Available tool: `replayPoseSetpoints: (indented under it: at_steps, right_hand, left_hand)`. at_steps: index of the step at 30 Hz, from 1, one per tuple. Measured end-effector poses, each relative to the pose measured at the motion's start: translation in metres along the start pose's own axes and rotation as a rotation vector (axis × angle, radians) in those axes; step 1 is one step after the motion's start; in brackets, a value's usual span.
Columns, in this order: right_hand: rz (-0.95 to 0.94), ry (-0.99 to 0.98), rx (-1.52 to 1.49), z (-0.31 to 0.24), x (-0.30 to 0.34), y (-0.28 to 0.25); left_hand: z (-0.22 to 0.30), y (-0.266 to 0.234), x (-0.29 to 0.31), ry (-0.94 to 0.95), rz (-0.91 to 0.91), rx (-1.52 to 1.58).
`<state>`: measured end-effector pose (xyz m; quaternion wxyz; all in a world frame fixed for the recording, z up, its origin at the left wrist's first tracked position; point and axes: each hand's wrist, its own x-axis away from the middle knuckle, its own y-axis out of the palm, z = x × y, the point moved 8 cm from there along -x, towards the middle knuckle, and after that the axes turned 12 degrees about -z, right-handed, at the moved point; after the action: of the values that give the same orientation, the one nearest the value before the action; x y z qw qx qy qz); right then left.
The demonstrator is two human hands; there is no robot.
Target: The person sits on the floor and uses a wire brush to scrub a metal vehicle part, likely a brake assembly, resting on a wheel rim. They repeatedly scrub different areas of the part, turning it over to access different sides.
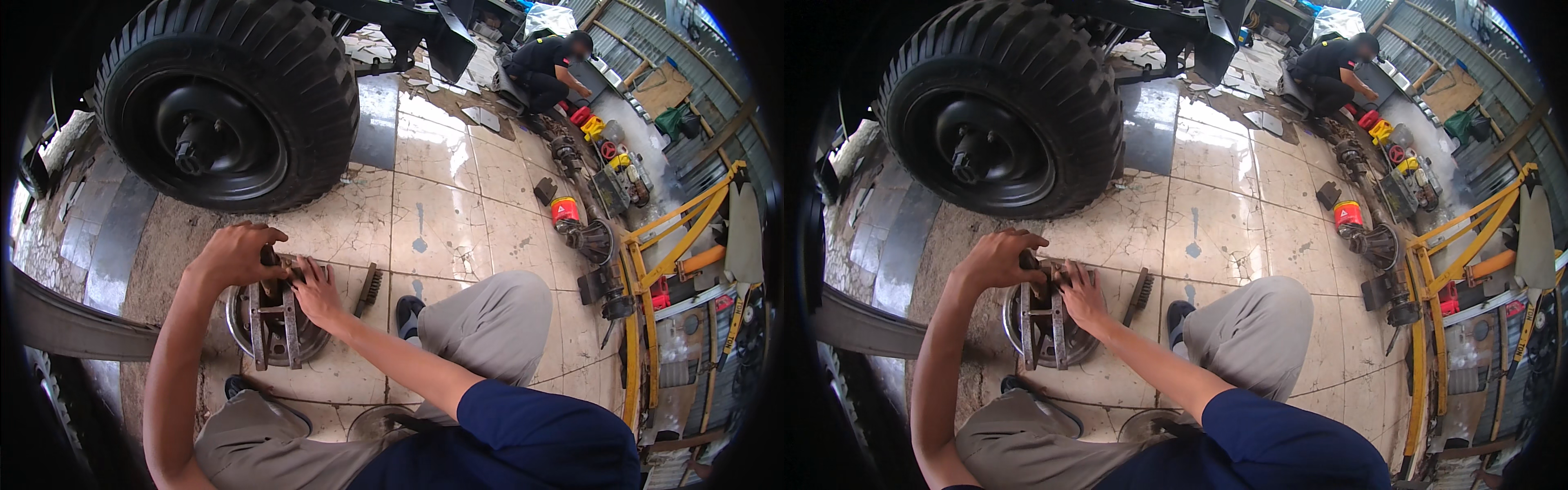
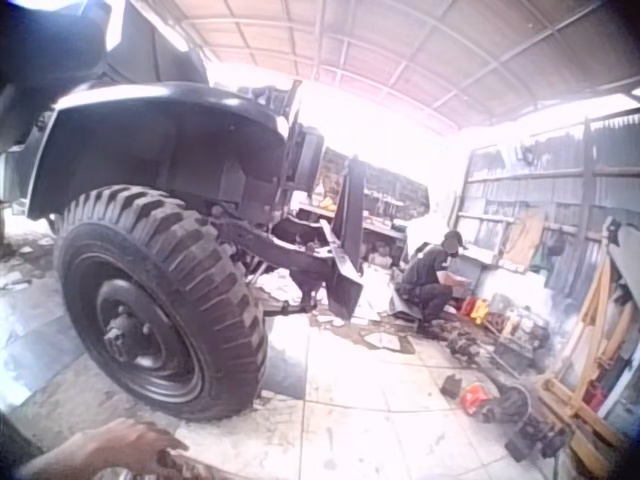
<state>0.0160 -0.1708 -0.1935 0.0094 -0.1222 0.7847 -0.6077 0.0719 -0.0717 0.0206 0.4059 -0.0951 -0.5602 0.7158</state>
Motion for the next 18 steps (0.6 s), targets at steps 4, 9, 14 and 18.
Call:
replayPoseSetpoints:
  at_steps: [4,9,14,18]
  right_hand:
    - [0.007,0.036,-0.005,0.001,-0.001,0.004]
    - [0.044,-0.025,0.009,0.005,-0.001,0.000]
    - [0.019,-0.024,-0.019,0.001,-0.004,0.005]
    - [0.056,-0.101,-0.006,-0.002,-0.004,0.003]
  left_hand:
    - [-0.001,0.000,0.000,0.011,0.010,0.014]
    - [-0.001,0.000,-0.002,0.021,0.009,0.004]
    - [-0.001,0.001,-0.002,0.017,-0.008,-0.005]
    - [-0.003,0.001,-0.002,0.039,0.001,-0.025]
